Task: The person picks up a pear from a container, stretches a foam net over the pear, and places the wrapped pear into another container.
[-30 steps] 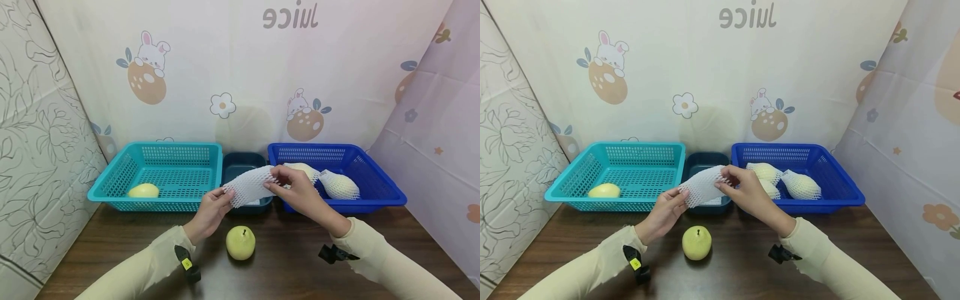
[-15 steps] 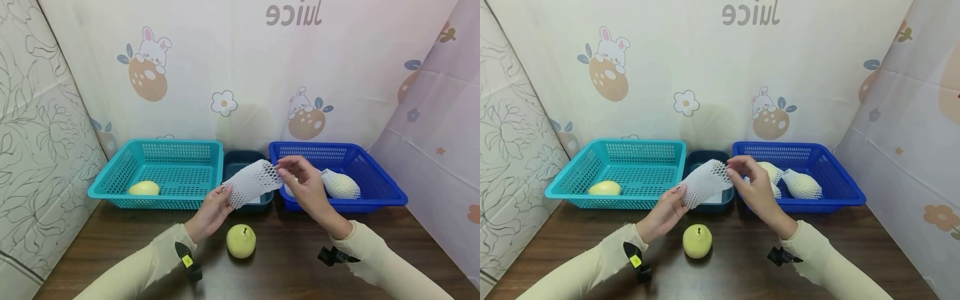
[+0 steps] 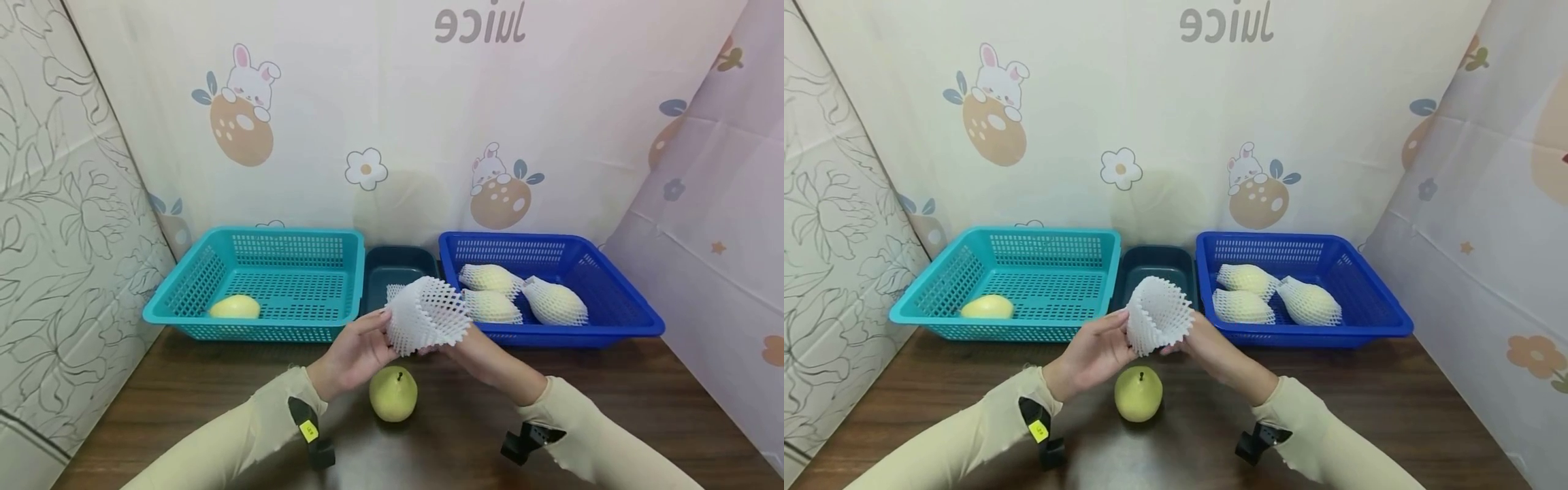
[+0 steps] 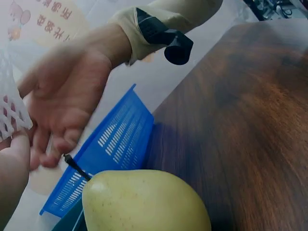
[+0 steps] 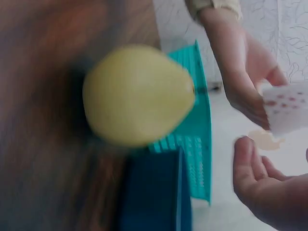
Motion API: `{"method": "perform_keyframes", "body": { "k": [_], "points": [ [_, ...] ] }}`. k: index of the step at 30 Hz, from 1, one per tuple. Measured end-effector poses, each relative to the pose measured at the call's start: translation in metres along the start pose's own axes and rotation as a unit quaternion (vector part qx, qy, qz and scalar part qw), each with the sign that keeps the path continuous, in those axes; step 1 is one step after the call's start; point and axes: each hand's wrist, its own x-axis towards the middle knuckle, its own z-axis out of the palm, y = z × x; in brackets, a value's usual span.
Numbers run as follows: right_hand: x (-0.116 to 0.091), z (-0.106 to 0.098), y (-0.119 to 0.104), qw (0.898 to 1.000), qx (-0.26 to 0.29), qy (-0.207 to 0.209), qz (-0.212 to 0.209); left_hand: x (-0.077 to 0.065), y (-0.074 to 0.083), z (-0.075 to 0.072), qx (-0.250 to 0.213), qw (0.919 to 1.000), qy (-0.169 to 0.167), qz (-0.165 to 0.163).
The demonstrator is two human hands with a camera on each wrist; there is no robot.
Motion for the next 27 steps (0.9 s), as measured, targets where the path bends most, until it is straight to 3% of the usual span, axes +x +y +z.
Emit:
{"method": "perform_keyframes", "body": {
  "k": [4,7,10,17,20,24,27],
  "points": [
    [0.001,0.005,0.013,0.989,0.092,-0.112,0.022,-0.002,-0.003,0.003,0.013,0.9998,0.001,-0.014],
    [0.001,0.009,0.019,0.978,0.141,-0.143,0.045,-0.005,-0.006,0.002,0.022,0.9995,0.003,-0.021],
    [0.000,0.010,0.020,0.977,0.162,-0.130,0.057,-0.006,-0.007,0.001,0.031,0.9992,0.010,-0.021],
    [-0.002,0.010,0.018,0.979,0.170,-0.105,0.031,-0.005,-0.005,-0.002,0.056,0.9981,0.024,-0.008],
    [-0.003,0.010,0.015,0.980,0.180,-0.065,0.054,-0.005,-0.005,-0.004,0.055,0.9980,0.031,-0.008],
    [-0.002,0.010,0.012,0.972,0.217,-0.012,0.087,-0.006,-0.005,-0.006,0.048,0.9978,0.045,-0.008],
    [0.000,0.012,0.010,0.964,0.251,0.003,0.092,-0.006,-0.005,-0.007,0.048,0.9975,0.051,-0.006]
  ]
}}
